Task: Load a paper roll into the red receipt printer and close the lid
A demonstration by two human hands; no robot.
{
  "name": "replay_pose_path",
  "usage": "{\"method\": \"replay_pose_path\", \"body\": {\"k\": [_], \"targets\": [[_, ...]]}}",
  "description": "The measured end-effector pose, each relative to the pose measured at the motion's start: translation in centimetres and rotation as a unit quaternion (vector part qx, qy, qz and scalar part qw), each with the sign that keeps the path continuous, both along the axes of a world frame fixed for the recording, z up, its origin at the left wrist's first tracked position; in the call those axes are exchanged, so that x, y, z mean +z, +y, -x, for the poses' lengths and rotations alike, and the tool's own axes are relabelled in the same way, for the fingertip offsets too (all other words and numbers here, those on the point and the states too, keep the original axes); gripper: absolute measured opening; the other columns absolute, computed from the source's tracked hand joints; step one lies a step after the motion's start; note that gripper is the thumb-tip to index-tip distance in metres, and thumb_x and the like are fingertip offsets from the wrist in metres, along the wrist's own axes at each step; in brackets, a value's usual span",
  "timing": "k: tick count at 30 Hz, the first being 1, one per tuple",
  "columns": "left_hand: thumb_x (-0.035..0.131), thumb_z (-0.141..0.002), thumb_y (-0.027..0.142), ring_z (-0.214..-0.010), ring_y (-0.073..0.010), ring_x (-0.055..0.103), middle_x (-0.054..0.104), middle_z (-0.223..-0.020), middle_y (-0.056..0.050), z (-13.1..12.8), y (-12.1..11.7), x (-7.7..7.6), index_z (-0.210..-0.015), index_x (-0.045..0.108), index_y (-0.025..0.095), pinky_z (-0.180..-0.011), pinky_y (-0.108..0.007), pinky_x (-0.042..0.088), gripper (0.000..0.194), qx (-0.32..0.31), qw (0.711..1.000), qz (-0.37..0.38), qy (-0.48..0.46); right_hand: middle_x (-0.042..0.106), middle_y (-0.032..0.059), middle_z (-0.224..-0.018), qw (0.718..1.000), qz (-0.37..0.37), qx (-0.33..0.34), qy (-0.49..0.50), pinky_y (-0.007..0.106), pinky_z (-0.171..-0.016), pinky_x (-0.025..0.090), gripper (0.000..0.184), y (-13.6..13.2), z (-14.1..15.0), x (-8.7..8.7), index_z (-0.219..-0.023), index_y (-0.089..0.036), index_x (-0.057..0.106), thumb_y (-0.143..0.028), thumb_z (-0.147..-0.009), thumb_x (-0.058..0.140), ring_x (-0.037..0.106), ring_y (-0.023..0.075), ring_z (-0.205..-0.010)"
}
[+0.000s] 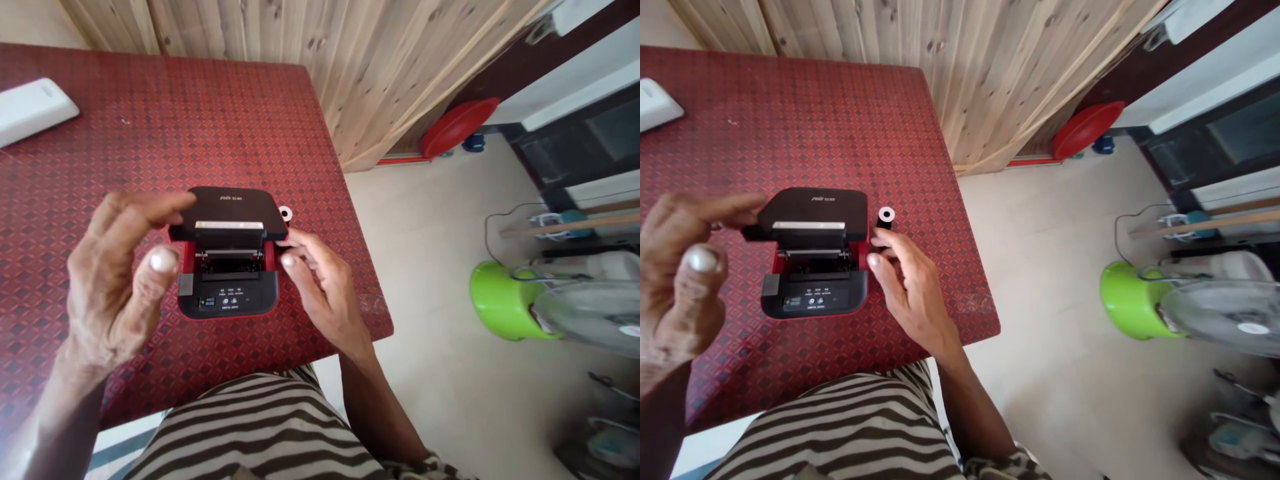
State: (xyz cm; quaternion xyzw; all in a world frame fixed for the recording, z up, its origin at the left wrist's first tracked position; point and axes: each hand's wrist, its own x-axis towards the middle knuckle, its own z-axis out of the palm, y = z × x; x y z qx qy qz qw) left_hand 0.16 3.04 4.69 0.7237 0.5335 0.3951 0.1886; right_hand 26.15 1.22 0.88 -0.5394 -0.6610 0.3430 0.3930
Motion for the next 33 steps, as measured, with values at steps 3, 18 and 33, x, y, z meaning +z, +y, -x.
{"method": "replay_pose_path", "body": {"k": [3, 18, 33], "targets": [[0.052, -0.105, 0.046, -0.103, -0.0286, 0.063, 0.067, -0.112, -0.012, 0.4, -1.0, -1.1, -0.137, 0.073, 0.030, -0.091, -0.046, 0.049, 0.042, -0.066, 0.995, -0.046, 0.057, 0.075, 0.0096, -0.135, 0.998, -0.047, -0.035, -0.002, 0.040, -0.094, 0.064, 0.034, -0.1, -0.4, 0.4, -0.141, -0.025, 0.063, -0.033, -0.110, 0.052, 0.075, 0.0207, -0.114], [0.062, -0.097, 0.060, -0.111, -0.0356, 0.065, 0.068, -0.126, -0.015, 0.7, -3.1, -3.5, -0.164, 0.045, 0.038, -0.096, -0.050, 0.053, 0.073, -0.090, 0.967, -0.116, 0.209, 0.073, 0.0117, -0.144, 0.951, -0.219, 0.055, -0.211, 0.046, -0.114, 0.058, 0.034, -0.9, 1.2, -0.5, -0.136, -0.012, 0.072, -0.024, -0.105, 0.062, 0.068, 0.0264, -0.135], [0.077, -0.090, 0.041, -0.110, -0.0270, 0.067, 0.072, -0.127, -0.009, 0.9, -4.5, -4.4, -0.140, 0.069, 0.034, -0.103, -0.046, 0.052, 0.051, 0.057, 0.997, -0.001, 0.059, 0.068, 0.0182, -0.148, 0.973, -0.193, 0.017, -0.126, 0.049, -0.115, 0.055, 0.045, -2.5, 1.3, -1.3, -0.150, -0.016, 0.059, -0.027, -0.107, 0.059, 0.064, 0.0273, -0.139]]}}
